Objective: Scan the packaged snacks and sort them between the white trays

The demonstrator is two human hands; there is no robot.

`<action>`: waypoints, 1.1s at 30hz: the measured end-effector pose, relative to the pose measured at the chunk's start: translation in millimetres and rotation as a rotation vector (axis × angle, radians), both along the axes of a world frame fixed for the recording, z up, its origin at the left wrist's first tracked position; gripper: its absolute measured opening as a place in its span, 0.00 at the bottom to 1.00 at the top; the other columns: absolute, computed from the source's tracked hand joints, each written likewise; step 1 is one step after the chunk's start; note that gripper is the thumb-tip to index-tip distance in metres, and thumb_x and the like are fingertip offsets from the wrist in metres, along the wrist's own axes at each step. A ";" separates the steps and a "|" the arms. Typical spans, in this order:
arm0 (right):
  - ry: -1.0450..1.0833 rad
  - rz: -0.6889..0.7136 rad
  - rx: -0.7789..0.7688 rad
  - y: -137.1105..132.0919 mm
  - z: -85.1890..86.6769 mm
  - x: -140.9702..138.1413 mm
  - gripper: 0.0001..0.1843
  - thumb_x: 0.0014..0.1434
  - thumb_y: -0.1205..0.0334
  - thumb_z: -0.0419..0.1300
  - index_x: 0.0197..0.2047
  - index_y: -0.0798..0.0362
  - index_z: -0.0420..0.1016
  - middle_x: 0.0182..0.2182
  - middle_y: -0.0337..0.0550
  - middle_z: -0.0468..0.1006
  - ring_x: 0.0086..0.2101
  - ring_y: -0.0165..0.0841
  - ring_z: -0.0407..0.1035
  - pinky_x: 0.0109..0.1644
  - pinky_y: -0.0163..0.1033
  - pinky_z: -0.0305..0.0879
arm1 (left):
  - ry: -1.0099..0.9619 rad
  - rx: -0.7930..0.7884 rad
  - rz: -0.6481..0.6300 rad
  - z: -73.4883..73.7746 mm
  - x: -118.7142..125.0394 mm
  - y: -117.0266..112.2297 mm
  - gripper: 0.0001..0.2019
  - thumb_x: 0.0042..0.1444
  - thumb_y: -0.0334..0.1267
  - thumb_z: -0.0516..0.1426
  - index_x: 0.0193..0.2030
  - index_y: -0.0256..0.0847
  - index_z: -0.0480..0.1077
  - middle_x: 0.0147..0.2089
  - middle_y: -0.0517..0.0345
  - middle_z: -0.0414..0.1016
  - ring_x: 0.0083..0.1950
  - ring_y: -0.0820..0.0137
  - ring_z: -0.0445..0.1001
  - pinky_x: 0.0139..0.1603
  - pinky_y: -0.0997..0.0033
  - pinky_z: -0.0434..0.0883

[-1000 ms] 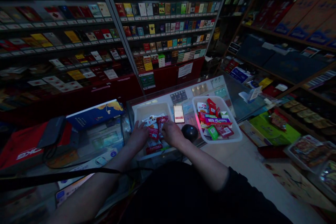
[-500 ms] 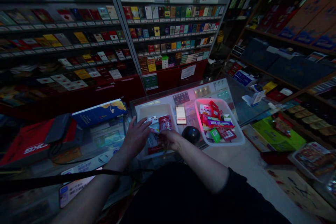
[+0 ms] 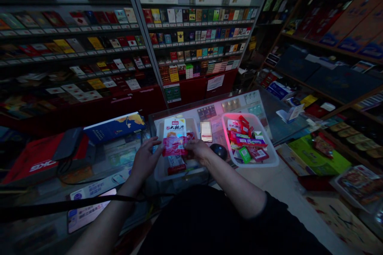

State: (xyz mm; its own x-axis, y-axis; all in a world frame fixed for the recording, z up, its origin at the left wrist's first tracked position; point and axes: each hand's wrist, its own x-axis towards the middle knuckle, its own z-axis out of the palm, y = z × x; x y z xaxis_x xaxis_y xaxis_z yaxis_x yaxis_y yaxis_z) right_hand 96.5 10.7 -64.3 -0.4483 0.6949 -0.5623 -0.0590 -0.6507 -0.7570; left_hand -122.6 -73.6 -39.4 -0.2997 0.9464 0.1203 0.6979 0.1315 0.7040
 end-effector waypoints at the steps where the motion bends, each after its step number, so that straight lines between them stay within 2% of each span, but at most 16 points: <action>1: -0.002 0.001 0.035 0.8 2.4 1.9 0.11 0.53 0.65 0.68 0.26 0.54 0.69 0.17 0.33 0.71 0.18 0.27 0.64 0.25 0.32 0.61 | -0.095 -0.032 0.033 -0.3 1.2 5.1 0.23 0.56 0.60 0.59 0.45 0.42 0.80 0.62 0.45 0.77 0.63 0.52 0.74 0.66 0.50 0.68; 3: -0.017 0.011 0.122 2.6 7.5 6.7 0.12 0.51 0.62 0.69 0.24 0.53 0.69 0.16 0.31 0.68 0.17 0.26 0.61 0.24 0.32 0.58 | -0.319 -0.093 0.045 0.3 4.7 14.3 0.26 0.52 0.62 0.62 0.46 0.41 0.81 0.58 0.46 0.80 0.59 0.51 0.77 0.63 0.51 0.71; 6: -0.038 0.042 0.282 5.6 13.0 16.2 0.12 0.50 0.60 0.69 0.22 0.53 0.71 0.15 0.31 0.67 0.18 0.25 0.58 0.25 0.32 0.55 | -0.600 -0.153 -0.011 2.3 11.3 24.5 0.27 0.49 0.61 0.66 0.45 0.40 0.82 0.51 0.49 0.84 0.54 0.53 0.79 0.58 0.54 0.73; 10: -0.092 0.029 0.430 12.8 14.7 30.3 0.09 0.50 0.58 0.67 0.25 0.54 0.76 0.21 0.34 0.73 0.23 0.27 0.63 0.30 0.33 0.59 | -0.692 -0.133 -0.080 6.5 21.3 35.1 0.23 0.47 0.57 0.68 0.41 0.40 0.83 0.52 0.51 0.83 0.55 0.53 0.79 0.59 0.55 0.73; 14: -0.191 -0.027 0.579 26.8 15.3 43.8 0.10 0.50 0.55 0.65 0.27 0.54 0.77 0.22 0.34 0.73 0.25 0.28 0.64 0.32 0.34 0.59 | -0.622 -0.096 -0.163 14.5 34.8 46.7 0.20 0.48 0.57 0.68 0.35 0.40 0.83 0.59 0.50 0.80 0.59 0.53 0.76 0.63 0.56 0.70; 17: -0.253 -0.028 0.648 41.4 18.1 56.6 0.12 0.51 0.54 0.64 0.25 0.53 0.75 0.21 0.32 0.70 0.25 0.28 0.61 0.31 0.33 0.56 | -0.533 -0.073 -0.202 18.0 45.9 57.4 0.18 0.49 0.56 0.67 0.32 0.41 0.82 0.59 0.51 0.79 0.60 0.53 0.75 0.64 0.56 0.69; 22: -0.391 0.036 0.815 63.7 27.8 86.0 0.15 0.54 0.54 0.63 0.22 0.53 0.71 0.19 0.30 0.63 0.24 0.27 0.58 0.31 0.33 0.53 | -0.384 -0.043 -0.275 13.2 61.3 80.8 0.15 0.53 0.53 0.64 0.31 0.43 0.82 0.58 0.53 0.79 0.60 0.55 0.76 0.66 0.56 0.67; 24: -0.450 0.059 0.883 69.2 31.8 98.7 0.14 0.55 0.57 0.63 0.22 0.53 0.72 0.20 0.31 0.66 0.26 0.28 0.61 0.34 0.33 0.55 | -0.308 -0.019 -0.317 9.3 67.5 91.1 0.14 0.55 0.51 0.62 0.32 0.44 0.82 0.59 0.53 0.79 0.60 0.56 0.75 0.68 0.56 0.66; 27: -0.543 0.066 1.004 74.3 34.7 116.3 0.12 0.57 0.60 0.64 0.24 0.54 0.74 0.25 0.35 0.74 0.32 0.31 0.69 0.39 0.34 0.59 | -0.166 0.011 -0.338 2.3 78.1 105.6 0.13 0.55 0.48 0.61 0.32 0.43 0.82 0.59 0.50 0.77 0.61 0.56 0.75 0.68 0.54 0.66; 33: -0.638 0.143 1.229 81.2 28.0 145.7 0.07 0.61 0.66 0.65 0.30 0.53 0.80 0.38 0.44 0.83 0.41 0.35 0.74 0.49 0.38 0.65 | 0.076 0.067 -0.419 -15.9 100.5 126.8 0.12 0.61 0.44 0.57 0.35 0.43 0.81 0.60 0.50 0.76 0.62 0.56 0.72 0.67 0.52 0.67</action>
